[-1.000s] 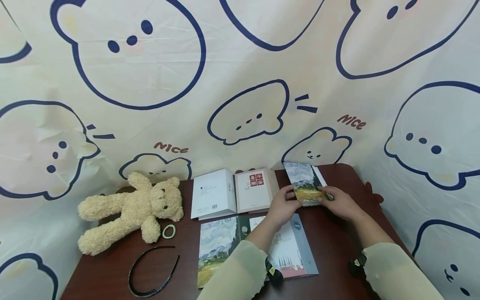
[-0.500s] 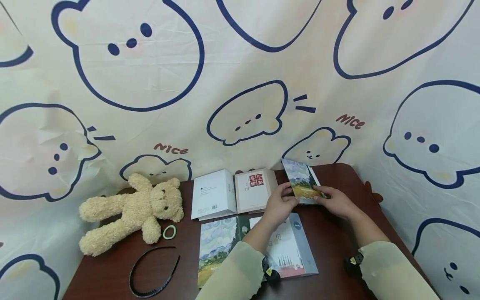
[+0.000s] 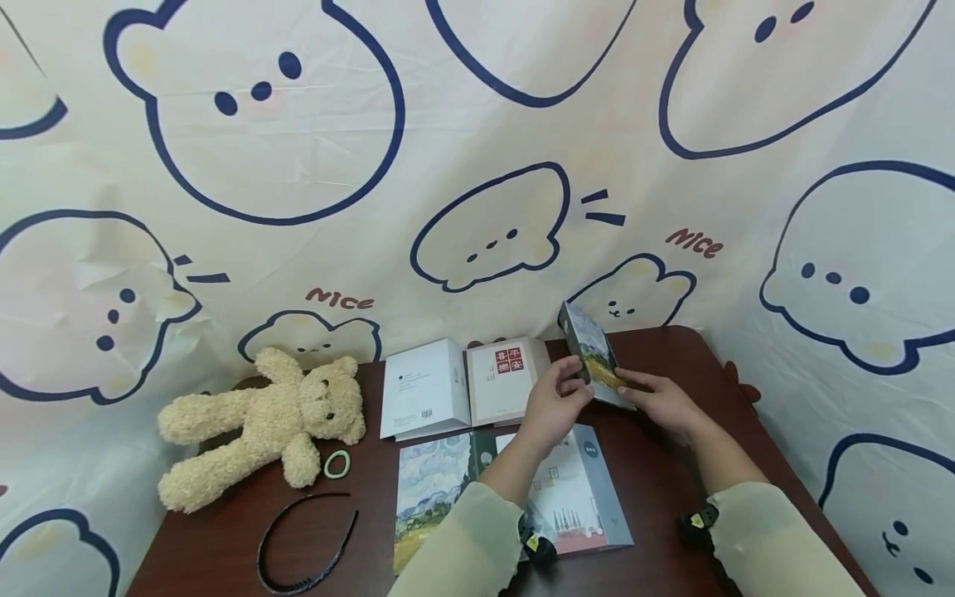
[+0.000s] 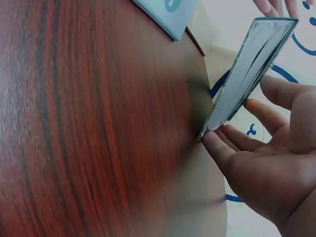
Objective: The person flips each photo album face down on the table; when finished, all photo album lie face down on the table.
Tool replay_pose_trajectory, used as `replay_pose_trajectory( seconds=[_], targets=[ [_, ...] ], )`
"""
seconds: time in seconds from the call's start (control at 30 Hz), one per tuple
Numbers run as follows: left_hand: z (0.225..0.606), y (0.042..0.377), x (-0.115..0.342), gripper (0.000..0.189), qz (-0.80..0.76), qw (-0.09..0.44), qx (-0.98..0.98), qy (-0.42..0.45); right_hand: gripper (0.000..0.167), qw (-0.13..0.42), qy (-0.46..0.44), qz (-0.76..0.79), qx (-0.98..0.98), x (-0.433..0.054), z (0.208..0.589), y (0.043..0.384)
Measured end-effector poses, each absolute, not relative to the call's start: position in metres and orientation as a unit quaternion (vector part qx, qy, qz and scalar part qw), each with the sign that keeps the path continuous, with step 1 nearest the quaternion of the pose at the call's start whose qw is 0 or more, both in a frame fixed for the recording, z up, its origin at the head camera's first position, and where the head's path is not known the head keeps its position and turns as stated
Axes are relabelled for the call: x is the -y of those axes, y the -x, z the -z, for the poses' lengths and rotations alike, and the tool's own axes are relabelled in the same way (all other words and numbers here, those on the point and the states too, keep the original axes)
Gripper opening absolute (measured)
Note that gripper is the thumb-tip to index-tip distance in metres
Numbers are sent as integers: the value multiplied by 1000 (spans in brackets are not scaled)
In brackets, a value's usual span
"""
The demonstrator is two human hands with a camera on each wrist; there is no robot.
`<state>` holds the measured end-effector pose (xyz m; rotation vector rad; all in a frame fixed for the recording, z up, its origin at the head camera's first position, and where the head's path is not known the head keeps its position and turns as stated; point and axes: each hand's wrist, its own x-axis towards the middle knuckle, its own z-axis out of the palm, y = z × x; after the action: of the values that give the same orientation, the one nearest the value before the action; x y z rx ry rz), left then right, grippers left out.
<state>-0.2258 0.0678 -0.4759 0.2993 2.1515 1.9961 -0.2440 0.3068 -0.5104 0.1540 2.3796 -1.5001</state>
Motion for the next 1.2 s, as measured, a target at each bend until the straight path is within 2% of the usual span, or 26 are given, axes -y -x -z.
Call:
replay_pose_trajectory(
  seconds=[0.73, 1.2],
  targets=[
    [471, 229, -63, 49, -661, 64, -737, -122, 55, 174, 9, 661, -730, -292, 521, 249],
    [464, 225, -63, 47, -665, 61, -731, -144, 61, 201, 23, 710, -675, -280, 518, 246]
  ],
)
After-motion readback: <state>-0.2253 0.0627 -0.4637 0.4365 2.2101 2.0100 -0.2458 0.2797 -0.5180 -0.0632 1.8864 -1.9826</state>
